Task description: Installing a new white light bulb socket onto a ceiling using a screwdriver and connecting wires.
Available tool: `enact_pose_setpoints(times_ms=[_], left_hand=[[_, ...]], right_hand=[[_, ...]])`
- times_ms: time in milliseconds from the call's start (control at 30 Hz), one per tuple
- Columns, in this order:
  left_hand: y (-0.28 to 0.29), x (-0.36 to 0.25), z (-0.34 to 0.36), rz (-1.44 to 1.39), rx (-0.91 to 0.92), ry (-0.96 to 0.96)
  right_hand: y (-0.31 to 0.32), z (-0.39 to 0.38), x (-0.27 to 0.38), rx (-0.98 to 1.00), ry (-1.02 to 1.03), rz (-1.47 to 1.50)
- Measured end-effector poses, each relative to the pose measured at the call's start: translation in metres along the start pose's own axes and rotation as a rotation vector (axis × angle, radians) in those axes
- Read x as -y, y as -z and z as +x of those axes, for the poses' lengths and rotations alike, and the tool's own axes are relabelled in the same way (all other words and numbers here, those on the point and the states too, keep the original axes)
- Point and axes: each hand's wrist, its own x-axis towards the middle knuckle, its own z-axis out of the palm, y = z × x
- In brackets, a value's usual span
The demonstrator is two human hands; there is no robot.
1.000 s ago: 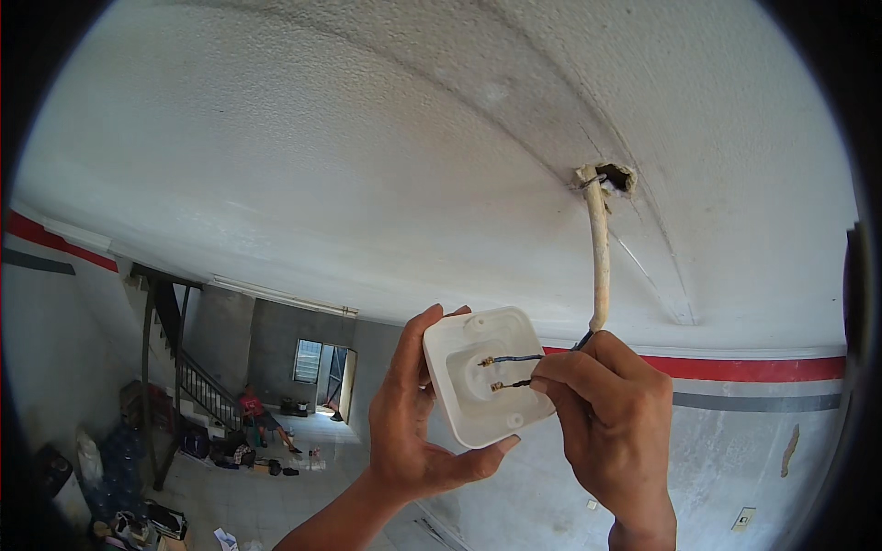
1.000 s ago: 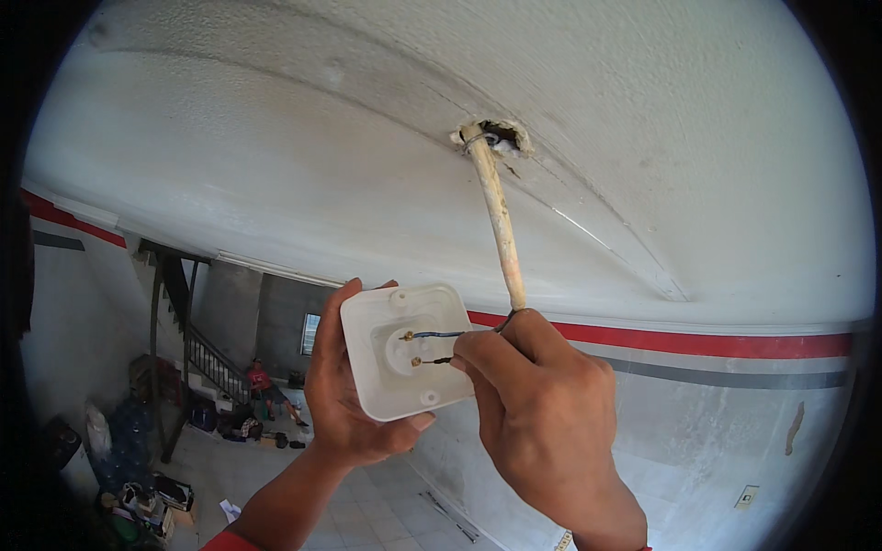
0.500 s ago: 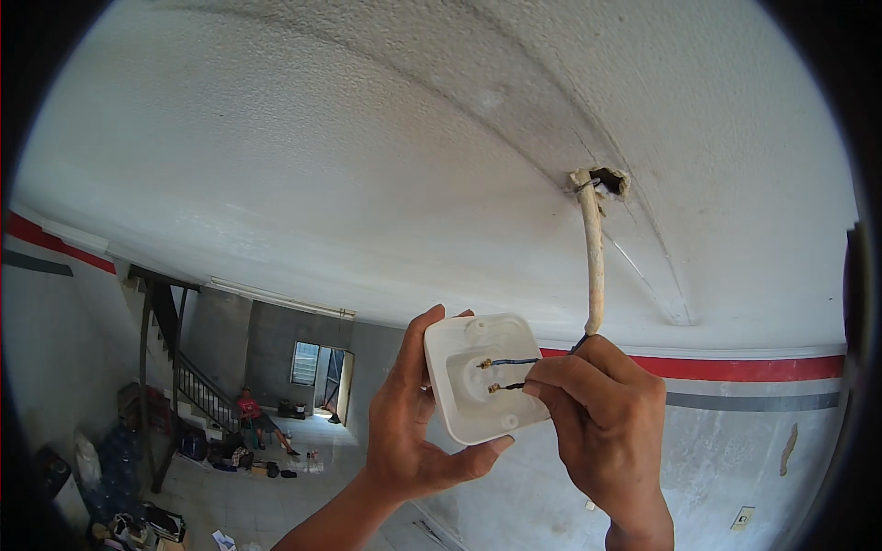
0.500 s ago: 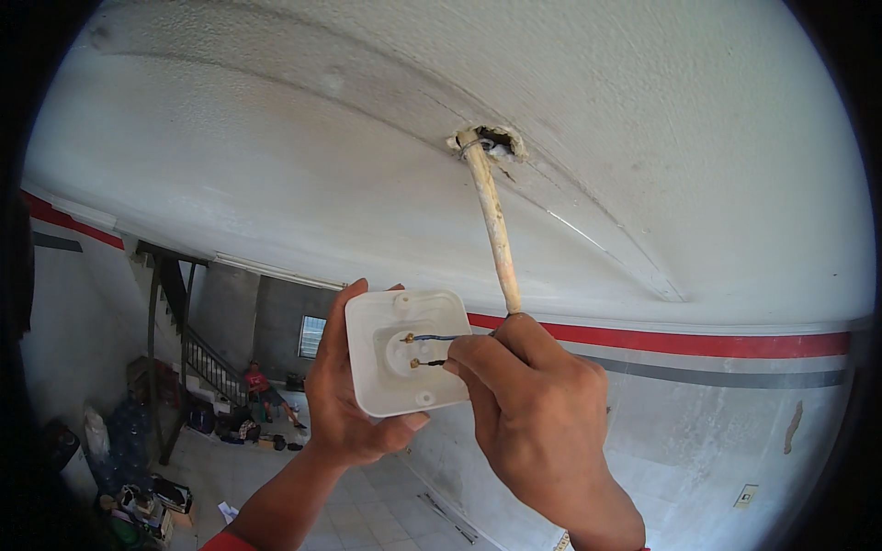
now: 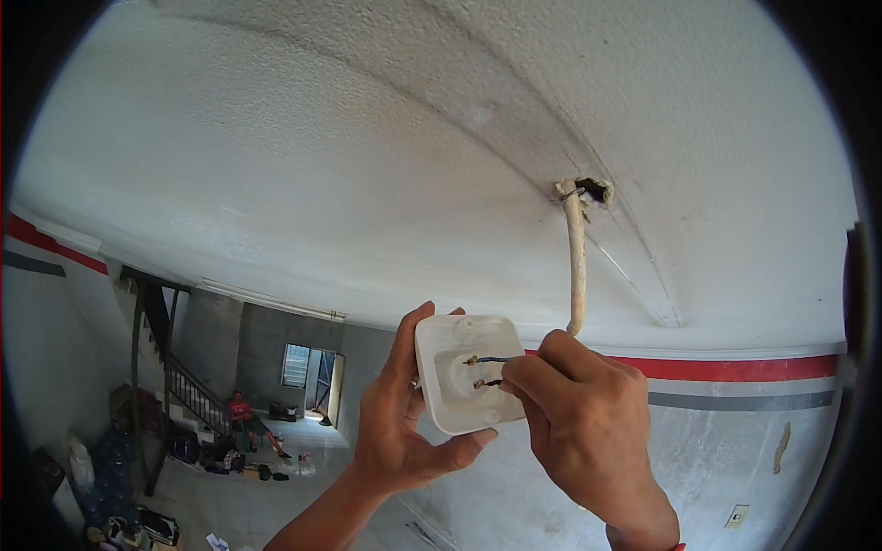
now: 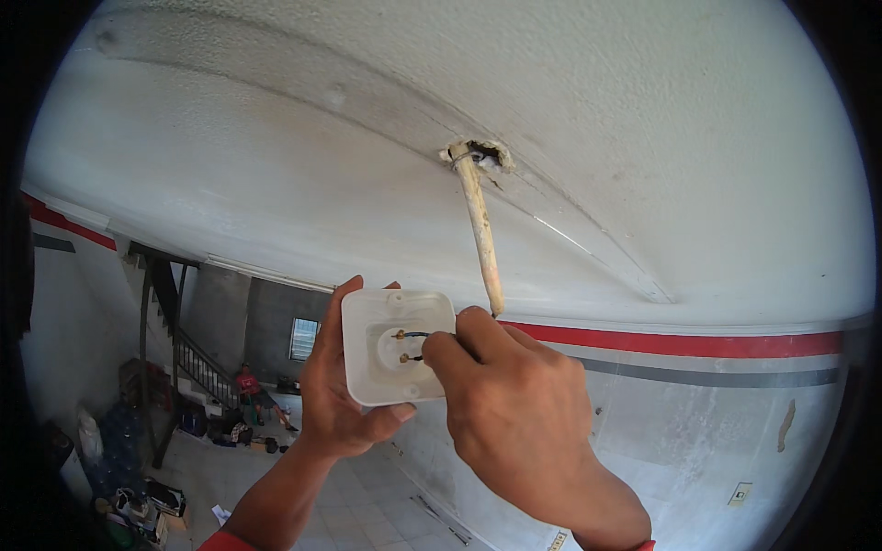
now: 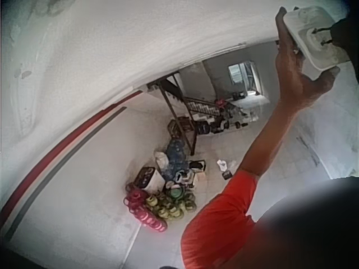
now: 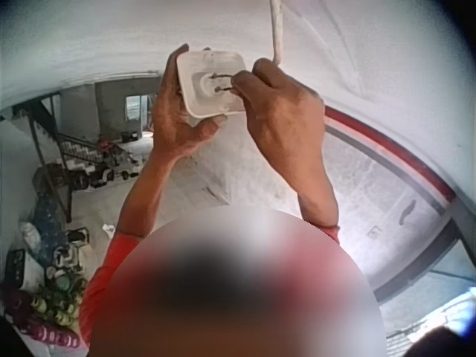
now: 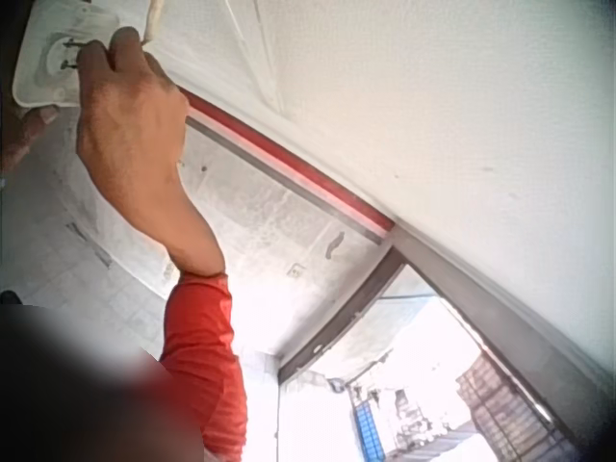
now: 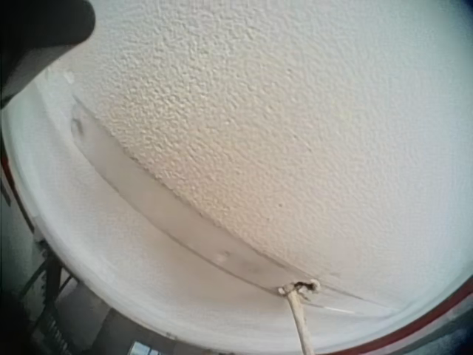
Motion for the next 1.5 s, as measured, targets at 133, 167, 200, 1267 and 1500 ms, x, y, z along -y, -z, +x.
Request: enact_pose_setpoints(times_ms=[133,167,200,1267,1500], left_hand=[[0.001,-0.003,0.002,0.014,0.023,-0.013],[0.001,-0.004,0.002,0.004,0.029,0.005],[0.002,-0.004,0.003,-0.006,0.035,0.024],[-0.023,-0.012,-0.001,-0.103,-0.070,0.101],[-0.027,-0.013,0.000,-0.085,-0.080,0.076]], right_hand=[[0.004,0.001,-0.002,0.089,0.088,-0.040],[0.003,0.001,-0.002,0.087,0.089,-0.041],[0.002,0.000,-0.001,0.077,0.084,-0.041],[0.027,0.013,-0.010,-0.619,-0.032,0.816],[0.015,0.020,-0.005,-0.631,0.033,0.811]])
